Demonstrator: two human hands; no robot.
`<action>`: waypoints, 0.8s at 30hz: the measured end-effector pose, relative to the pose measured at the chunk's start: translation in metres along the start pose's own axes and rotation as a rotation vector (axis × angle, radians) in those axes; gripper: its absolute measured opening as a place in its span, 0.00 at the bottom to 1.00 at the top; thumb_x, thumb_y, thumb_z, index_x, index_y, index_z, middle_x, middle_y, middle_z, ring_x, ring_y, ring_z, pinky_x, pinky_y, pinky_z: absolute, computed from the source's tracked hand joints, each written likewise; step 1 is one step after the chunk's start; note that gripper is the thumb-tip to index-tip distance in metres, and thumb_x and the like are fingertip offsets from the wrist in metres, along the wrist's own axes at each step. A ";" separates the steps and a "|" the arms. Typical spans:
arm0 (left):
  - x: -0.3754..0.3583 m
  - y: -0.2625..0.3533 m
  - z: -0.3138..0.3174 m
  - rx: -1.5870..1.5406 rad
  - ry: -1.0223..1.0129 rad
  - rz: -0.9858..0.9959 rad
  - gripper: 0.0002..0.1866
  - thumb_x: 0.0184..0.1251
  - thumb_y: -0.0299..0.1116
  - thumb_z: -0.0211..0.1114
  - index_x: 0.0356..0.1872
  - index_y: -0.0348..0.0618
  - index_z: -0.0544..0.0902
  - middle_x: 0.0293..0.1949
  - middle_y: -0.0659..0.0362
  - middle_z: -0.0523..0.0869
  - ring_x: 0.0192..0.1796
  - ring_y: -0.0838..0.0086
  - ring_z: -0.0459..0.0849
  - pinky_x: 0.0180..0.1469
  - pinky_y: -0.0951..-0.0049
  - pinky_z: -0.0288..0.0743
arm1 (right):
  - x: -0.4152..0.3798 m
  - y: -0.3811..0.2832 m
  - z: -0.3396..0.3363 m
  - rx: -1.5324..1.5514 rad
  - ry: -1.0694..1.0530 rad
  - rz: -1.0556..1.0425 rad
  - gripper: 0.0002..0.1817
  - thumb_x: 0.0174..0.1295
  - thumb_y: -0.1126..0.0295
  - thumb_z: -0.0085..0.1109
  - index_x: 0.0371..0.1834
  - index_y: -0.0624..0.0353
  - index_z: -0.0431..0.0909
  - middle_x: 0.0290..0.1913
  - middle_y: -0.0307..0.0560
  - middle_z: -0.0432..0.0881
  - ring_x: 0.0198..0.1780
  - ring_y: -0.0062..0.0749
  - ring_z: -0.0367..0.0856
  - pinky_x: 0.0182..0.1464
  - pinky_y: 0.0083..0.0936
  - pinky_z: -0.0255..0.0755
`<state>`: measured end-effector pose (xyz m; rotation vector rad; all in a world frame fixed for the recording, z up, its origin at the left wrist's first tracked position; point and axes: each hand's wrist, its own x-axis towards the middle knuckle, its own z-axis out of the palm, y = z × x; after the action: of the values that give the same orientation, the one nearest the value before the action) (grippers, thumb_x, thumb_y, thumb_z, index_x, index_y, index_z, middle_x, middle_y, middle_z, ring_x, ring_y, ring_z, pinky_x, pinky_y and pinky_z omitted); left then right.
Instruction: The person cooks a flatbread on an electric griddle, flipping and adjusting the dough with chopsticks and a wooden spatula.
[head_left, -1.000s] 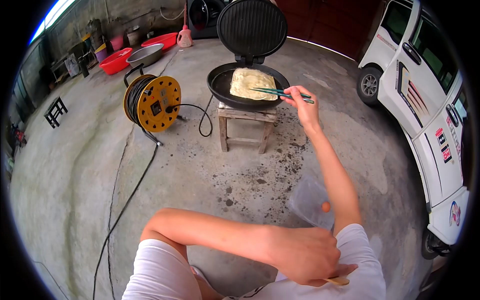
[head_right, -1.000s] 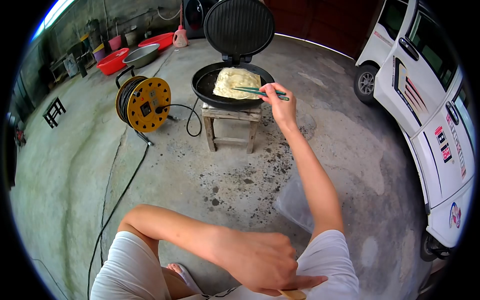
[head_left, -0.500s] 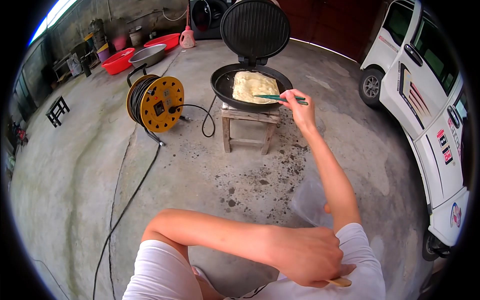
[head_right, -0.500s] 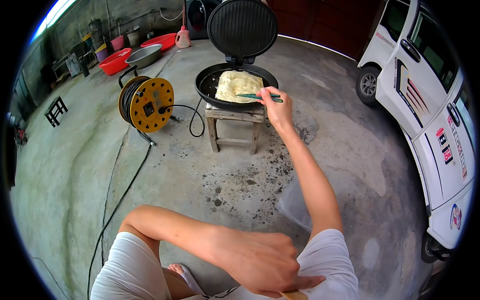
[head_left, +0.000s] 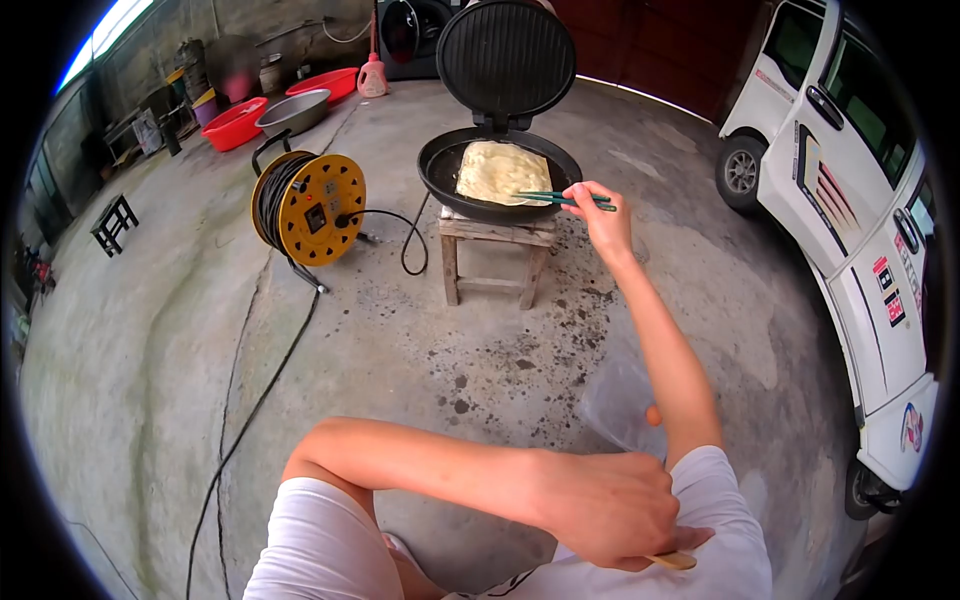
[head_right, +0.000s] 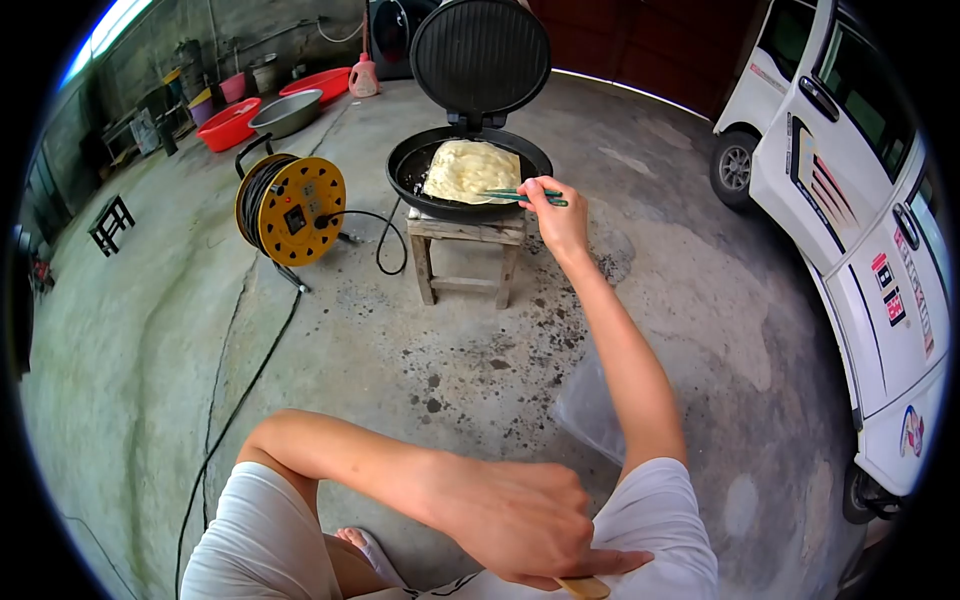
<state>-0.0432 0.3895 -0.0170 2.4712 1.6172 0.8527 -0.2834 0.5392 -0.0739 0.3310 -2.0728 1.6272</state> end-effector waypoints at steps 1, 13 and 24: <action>0.000 0.001 -0.002 -0.003 -0.016 -0.013 0.28 0.55 0.37 0.59 0.55 0.29 0.73 0.15 0.56 0.76 0.21 0.61 0.76 0.24 0.64 0.64 | 0.000 0.000 0.001 0.020 0.004 -0.006 0.16 0.65 0.63 0.53 0.31 0.68 0.80 0.31 0.42 0.83 0.32 0.24 0.83 0.37 0.18 0.77; 0.000 -0.004 0.004 -0.001 0.021 0.046 0.29 0.65 0.42 0.49 0.61 0.29 0.65 0.10 0.55 0.71 0.14 0.58 0.71 0.17 0.63 0.61 | -0.002 -0.006 -0.018 -0.105 0.018 -0.038 0.15 0.64 0.62 0.54 0.31 0.64 0.80 0.29 0.41 0.83 0.31 0.23 0.83 0.36 0.17 0.75; -0.001 -0.005 0.006 0.017 0.022 0.073 0.30 0.71 0.45 0.44 0.64 0.28 0.60 0.09 0.55 0.69 0.11 0.58 0.69 0.14 0.63 0.60 | 0.003 -0.016 -0.027 -0.066 0.094 -0.113 0.16 0.65 0.61 0.53 0.31 0.64 0.81 0.29 0.41 0.83 0.31 0.24 0.83 0.35 0.17 0.75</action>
<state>-0.0449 0.3924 -0.0240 2.5563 1.5556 0.8812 -0.2722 0.5612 -0.0538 0.3359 -1.9953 1.4775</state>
